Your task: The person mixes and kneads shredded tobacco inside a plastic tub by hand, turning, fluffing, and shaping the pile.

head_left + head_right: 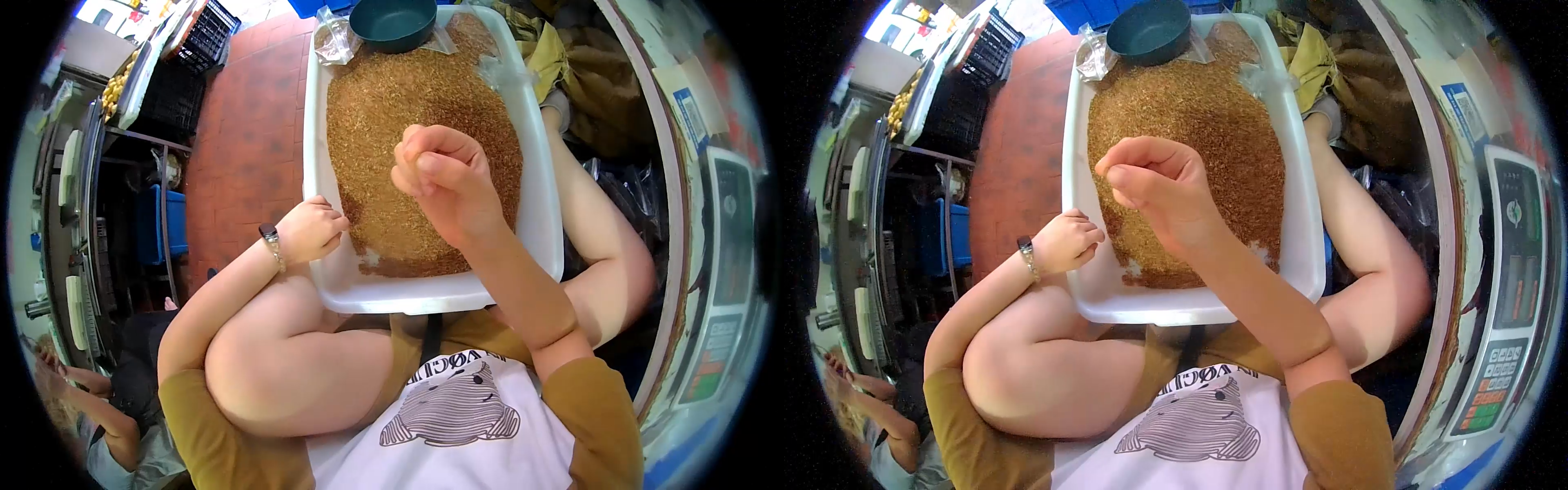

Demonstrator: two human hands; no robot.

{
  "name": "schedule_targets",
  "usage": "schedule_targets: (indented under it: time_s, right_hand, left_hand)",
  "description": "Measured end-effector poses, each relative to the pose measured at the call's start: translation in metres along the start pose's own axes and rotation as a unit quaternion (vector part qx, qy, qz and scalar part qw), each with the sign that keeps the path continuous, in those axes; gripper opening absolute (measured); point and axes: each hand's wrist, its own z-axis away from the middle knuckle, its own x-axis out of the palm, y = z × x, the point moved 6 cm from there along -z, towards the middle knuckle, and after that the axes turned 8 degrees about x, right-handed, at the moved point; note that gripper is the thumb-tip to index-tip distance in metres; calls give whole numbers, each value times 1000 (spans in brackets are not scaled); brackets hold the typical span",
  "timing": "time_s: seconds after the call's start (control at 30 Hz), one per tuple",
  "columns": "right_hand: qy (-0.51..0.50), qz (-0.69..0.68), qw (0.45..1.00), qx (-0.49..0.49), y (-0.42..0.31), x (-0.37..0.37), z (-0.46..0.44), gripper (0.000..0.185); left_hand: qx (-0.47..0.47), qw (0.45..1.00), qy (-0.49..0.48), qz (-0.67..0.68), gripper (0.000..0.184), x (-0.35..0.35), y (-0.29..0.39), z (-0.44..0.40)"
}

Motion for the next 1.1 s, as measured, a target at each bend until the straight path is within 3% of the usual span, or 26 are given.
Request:
schedule_targets:
  time_s: [0.17,0.3,0.47,0.6,0.67,0.77,0.87,0.93,0.97,1.0,1.1]
  right_hand:
    - [-3,-29,1000,-2,-1,6,3,10]
    - [42,100,994,-30,-10,-7,0,10]
    - [168,378,902,-122,-33,-91,-44,3]
    - [235,498,804,-226,-70,-129,-111,8]
    - [267,538,774,-198,-80,-143,-146,14]
    - [271,570,756,-174,-91,-150,-168,16]
    - [267,521,791,-177,-101,-166,-144,15]
    - [275,559,773,-120,-108,-171,-109,15]
    - [323,578,748,-46,-105,-173,-83,14]
    - [277,575,770,-22,-96,-191,-68,14]
    - [239,617,712,235,-70,-203,-9,17]
  left_hand:
    - [-11,1000,-7,2,9,-1,-1,-2]
    - [-3,1000,-1,0,9,1,-3,-1]
    - [9,1000,5,-17,9,5,-4,1]
    - [23,999,18,-24,9,4,-3,2]
    - [22,999,14,-28,9,3,-4,1]
    - [20,999,6,-27,9,4,-3,2]
    - [17,999,-4,-51,10,9,-8,2]
    - [13,996,-25,-89,11,12,-7,-4]
    - [8,994,-42,-102,11,13,-6,-3]
    - [4,992,-63,-112,12,16,-6,-1]
    - [-2,990,-79,-118,12,20,-8,-6]
